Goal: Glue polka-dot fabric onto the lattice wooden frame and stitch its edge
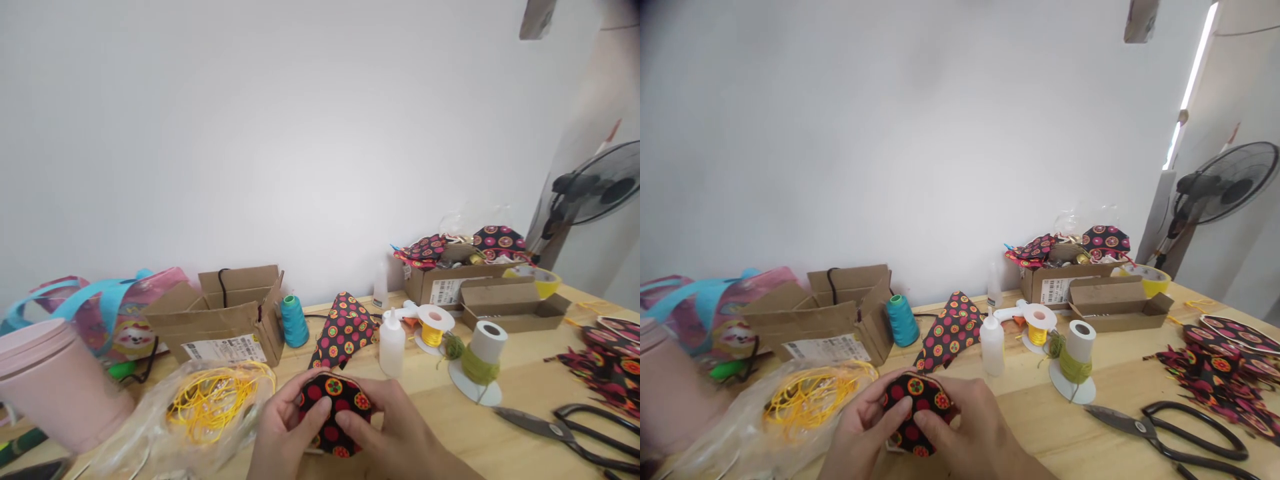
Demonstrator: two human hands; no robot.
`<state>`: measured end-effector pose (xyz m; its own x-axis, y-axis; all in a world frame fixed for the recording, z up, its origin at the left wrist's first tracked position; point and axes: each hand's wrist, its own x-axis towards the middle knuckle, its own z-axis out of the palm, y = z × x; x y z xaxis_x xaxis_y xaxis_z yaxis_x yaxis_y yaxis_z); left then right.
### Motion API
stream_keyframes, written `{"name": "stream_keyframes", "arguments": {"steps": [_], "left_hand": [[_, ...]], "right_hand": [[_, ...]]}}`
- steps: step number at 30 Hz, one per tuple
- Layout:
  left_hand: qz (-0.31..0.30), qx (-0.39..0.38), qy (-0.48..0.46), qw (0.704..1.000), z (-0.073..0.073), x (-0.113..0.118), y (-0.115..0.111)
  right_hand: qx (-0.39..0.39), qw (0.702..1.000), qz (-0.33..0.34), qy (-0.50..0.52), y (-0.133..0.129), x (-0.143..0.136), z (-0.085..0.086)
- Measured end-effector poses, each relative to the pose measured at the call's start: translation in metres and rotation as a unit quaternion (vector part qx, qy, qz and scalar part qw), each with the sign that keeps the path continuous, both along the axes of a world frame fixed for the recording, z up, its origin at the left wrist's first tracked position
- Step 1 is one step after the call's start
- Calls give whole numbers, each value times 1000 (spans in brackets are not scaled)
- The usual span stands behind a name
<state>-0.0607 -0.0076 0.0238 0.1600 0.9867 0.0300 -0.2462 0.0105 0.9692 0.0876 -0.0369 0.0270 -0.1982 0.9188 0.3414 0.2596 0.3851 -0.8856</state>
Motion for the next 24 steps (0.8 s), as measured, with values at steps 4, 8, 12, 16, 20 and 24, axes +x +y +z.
{"name": "stream_keyframes", "arguments": {"steps": [4, 8, 12, 16, 20, 24], "left_hand": [[96, 52, 30, 994, -7, -2, 8], [110, 41, 70, 991, -7, -7, 8], [81, -7, 47, 996, 2, -7, 1], [-27, -29, 67, 997, 5, -2, -5], [-61, -56, 41, 996, 1, 0, -4], [-73, -68, 33, 994, -2, -1, 0]], "right_hand": [[62, 994, -11, -87, 1, -2, -6], [150, 976, -66, -140, 6, 2, -10], [173, 970, -77, -152, 8, 4, -12], [166, 971, -61, -159, 9, 4, -14], [151, 973, -65, -160, 9, 5, -15], [152, 972, -67, -169, 9, 5, -16]]}}
